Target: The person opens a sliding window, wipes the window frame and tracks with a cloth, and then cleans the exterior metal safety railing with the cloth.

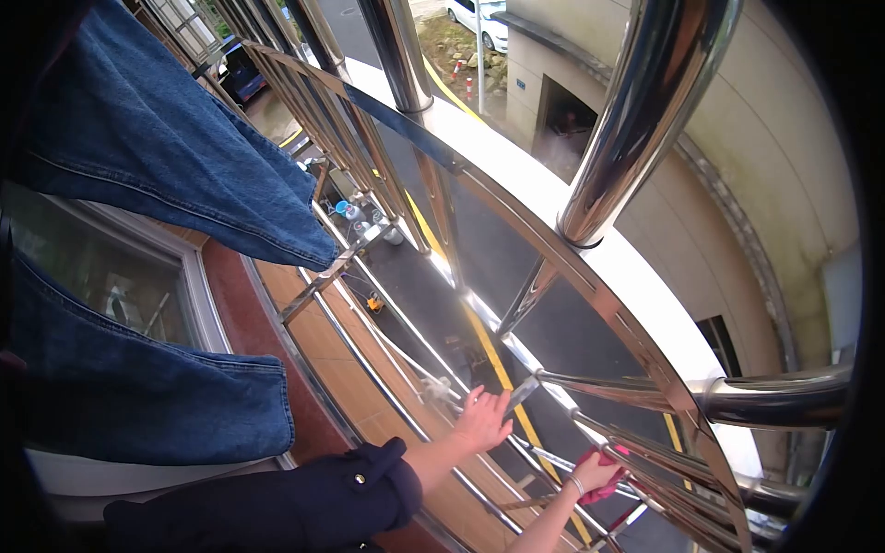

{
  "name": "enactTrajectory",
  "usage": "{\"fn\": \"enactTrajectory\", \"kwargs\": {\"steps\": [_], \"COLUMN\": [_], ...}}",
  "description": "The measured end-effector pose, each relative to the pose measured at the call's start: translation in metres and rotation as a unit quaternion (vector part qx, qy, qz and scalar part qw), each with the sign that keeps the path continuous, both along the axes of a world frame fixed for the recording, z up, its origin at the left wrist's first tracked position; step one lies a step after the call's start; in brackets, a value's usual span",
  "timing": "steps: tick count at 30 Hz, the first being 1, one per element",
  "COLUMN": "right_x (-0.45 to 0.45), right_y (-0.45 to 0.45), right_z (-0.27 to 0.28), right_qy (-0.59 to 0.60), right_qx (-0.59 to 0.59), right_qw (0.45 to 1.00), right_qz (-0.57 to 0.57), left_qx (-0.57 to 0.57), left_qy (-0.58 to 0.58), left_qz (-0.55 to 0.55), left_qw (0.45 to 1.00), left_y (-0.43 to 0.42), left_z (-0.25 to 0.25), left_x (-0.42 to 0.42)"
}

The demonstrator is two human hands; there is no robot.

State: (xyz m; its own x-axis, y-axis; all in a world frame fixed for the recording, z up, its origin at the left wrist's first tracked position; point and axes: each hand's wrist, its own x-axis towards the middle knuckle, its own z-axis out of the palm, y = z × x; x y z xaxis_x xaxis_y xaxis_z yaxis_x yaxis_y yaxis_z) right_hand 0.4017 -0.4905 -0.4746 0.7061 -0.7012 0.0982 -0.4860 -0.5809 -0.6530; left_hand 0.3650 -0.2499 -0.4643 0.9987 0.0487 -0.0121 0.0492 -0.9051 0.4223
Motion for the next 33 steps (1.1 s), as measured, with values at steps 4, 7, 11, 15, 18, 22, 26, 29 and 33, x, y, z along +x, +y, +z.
{"fn": "enactTrajectory", "kwargs": {"steps": [4,7,11,15,18,22,26,29,33], "right_x": [-0.001,0.006,0.007,0.009,0.009,-0.002,-0.049,-0.080,-0.100], "right_y": [-0.004,-0.008,-0.012,-0.010,0.000,-0.028,-0.033,-0.006,0.016], "right_z": [-0.021,-0.012,-0.003,0.004,0.019,0.003,0.006,0.050,0.069], "right_qy": [0.012,0.041,0.055,0.077,0.089,0.042,-0.060,-0.160,-0.202], "right_qx": [0.013,-0.003,-0.042,-0.054,-0.043,0.221,0.515,0.679,0.685], "right_qw": [0.998,0.999,0.997,0.995,0.995,0.974,0.854,0.716,0.695], "right_qz": [-0.055,-0.023,0.020,0.028,0.030,0.007,-0.046,0.021,0.079], "left_qx": [0.002,0.004,0.014,0.021,0.026,0.002,0.014,0.001,-0.013], "left_qy": [0.004,0.001,0.007,0.011,0.015,0.010,0.015,0.022,0.025], "left_qz": [0.001,0.002,0.000,-0.002,0.003,0.001,0.001,-0.002,0.005], "left_qw": [1.000,1.000,1.000,1.000,1.000,1.000,1.000,1.000,1.000], "left_y": [-0.001,0.000,0.000,-0.001,-0.002,-0.002,-0.003,-0.003,-0.008], "left_z": [-0.001,-0.001,-0.001,-0.001,0.000,-0.008,-0.005,-0.010,-0.014], "left_x": [0.000,0.000,0.001,0.001,0.001,0.000,0.002,0.003,0.003]}}
